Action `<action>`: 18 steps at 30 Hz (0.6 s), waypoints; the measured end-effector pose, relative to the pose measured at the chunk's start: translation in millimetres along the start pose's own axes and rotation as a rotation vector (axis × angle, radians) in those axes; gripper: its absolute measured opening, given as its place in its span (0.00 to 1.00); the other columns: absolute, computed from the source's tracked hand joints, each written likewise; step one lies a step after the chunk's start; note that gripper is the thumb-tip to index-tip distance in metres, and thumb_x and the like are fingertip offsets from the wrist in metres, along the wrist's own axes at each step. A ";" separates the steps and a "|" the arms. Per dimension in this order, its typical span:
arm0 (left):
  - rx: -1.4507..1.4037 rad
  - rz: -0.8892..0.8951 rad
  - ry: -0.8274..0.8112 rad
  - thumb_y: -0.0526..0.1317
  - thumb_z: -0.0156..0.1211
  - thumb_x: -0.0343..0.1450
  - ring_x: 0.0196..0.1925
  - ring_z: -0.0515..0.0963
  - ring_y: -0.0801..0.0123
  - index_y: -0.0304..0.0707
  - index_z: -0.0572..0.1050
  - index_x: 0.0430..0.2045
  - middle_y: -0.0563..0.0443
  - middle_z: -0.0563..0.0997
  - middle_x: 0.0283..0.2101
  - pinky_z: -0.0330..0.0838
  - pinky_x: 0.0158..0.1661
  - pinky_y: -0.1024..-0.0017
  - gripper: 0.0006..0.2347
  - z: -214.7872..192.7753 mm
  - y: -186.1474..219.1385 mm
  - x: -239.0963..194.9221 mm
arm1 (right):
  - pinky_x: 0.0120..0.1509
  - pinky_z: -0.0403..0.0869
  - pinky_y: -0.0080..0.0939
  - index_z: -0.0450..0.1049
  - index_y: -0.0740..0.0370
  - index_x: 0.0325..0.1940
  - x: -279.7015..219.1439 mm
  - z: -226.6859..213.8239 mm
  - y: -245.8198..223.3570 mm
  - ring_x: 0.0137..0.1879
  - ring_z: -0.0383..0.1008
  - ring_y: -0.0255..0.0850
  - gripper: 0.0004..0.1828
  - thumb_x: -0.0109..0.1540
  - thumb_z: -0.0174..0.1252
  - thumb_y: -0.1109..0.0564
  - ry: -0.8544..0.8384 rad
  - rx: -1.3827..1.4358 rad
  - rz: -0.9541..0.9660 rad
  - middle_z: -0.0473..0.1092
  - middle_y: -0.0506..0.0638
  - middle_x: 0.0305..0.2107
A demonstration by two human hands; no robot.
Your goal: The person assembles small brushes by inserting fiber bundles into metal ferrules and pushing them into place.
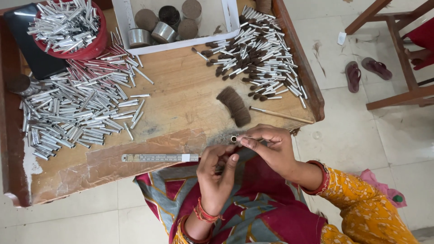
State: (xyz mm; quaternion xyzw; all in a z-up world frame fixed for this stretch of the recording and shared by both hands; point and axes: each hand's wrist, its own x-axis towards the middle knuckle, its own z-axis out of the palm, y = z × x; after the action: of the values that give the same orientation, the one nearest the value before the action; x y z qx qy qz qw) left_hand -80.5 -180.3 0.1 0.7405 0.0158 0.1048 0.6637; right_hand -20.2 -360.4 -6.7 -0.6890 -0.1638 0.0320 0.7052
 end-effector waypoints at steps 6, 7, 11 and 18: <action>-0.796 -0.360 -0.320 0.39 0.56 0.77 0.46 0.86 0.61 0.24 0.78 0.45 0.40 0.84 0.43 0.83 0.47 0.64 0.12 -3.3 -36.7 -14.5 | 0.57 0.81 0.39 0.80 0.72 0.47 -34.6 9.5 0.6 0.53 0.82 0.43 0.07 0.66 0.61 0.68 -0.013 0.171 -0.002 0.79 0.64 0.48; -0.795 -0.362 -0.319 0.39 0.56 0.77 0.46 0.86 0.61 0.24 0.78 0.45 0.40 0.84 0.43 0.83 0.47 0.64 0.12 -4.3 -36.3 -15.0 | 0.57 0.81 0.39 0.80 0.72 0.47 -37.9 10.0 2.1 0.53 0.82 0.43 0.07 0.66 0.61 0.68 -0.013 0.173 0.000 0.79 0.64 0.48; -0.925 -0.436 -0.362 0.37 0.58 0.77 0.45 0.85 0.60 0.24 0.78 0.44 0.38 0.84 0.43 0.83 0.48 0.63 0.10 -7.4 -35.8 -15.5 | 0.56 0.81 0.41 0.80 0.71 0.47 -45.2 10.6 4.6 0.53 0.82 0.45 0.07 0.66 0.60 0.68 -0.016 0.238 -0.003 0.78 0.65 0.49; -0.822 -0.488 -0.307 0.33 0.64 0.74 0.36 0.86 0.64 0.21 0.79 0.40 0.40 0.85 0.37 0.82 0.39 0.69 0.08 -4.1 -42.2 -19.4 | 0.58 0.81 0.42 0.79 0.72 0.48 -46.6 9.2 4.2 0.55 0.81 0.45 0.07 0.67 0.59 0.68 -0.056 0.196 -0.063 0.78 0.64 0.50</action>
State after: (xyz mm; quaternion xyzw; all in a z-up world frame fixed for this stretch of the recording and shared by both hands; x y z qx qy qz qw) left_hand -95.3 -174.3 -43.7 0.3993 0.0480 -0.1661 0.9004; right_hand -65.9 -364.0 -19.6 -0.6099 -0.2012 0.0448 0.7652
